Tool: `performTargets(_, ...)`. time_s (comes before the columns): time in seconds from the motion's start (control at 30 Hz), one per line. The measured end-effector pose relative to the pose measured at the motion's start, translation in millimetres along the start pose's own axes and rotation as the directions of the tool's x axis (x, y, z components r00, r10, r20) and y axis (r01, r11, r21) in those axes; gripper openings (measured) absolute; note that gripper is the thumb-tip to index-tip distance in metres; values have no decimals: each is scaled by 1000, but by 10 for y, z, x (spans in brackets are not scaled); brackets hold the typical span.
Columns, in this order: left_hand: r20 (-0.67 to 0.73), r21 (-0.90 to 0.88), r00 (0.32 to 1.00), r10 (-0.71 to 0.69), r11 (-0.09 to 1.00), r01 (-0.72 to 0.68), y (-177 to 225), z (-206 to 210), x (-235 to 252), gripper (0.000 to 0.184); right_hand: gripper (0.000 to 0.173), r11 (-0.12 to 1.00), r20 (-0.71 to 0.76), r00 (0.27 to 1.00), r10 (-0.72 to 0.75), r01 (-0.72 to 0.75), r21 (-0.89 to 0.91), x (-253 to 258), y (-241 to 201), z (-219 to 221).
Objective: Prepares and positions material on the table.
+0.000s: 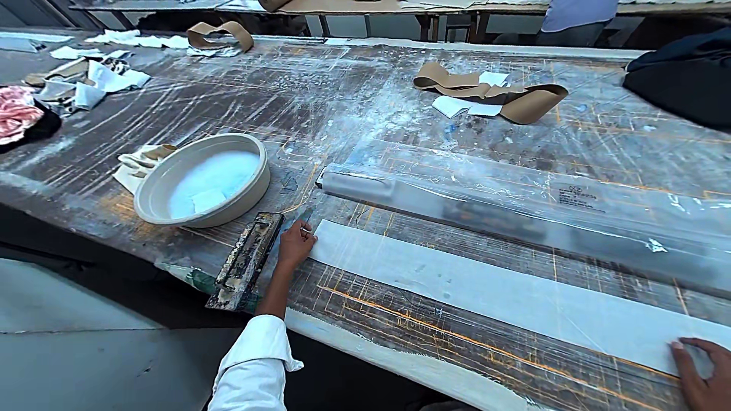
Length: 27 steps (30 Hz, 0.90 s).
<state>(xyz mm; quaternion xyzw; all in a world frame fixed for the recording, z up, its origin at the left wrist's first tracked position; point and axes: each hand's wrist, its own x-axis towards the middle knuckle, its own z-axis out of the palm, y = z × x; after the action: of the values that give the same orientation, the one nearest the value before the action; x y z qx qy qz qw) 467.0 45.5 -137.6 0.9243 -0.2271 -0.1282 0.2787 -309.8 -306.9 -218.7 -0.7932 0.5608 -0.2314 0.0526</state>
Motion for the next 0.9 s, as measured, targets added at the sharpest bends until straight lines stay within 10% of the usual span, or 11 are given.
performTargets(0.4, 16, 140, 999, -47, 989, 45, 74, -66, -251, 31, 63, 1000, -20, 1000, 18, -18, 2, 10, 20, 32)
performTargets(0.57, 43, 370, 967, 253, 895, -250, 488, 182, -587, 25, 65, 1000, -31, 999, 17, -17, -9, 22, -65, -26)
performTargets(0.73, 267, 126, 790, 552, 793, -596, 1280, 810, -1131, 28, 64, 1000, -23, 999, 22, -23, -19, 2, -167, -89)
performTargets(0.9, 298, 335, 857, 420, 795, -506, 1626, 1277, -1439, 16, 56, 998, -28, 998, 53, -54, -30, -10, -282, -141)
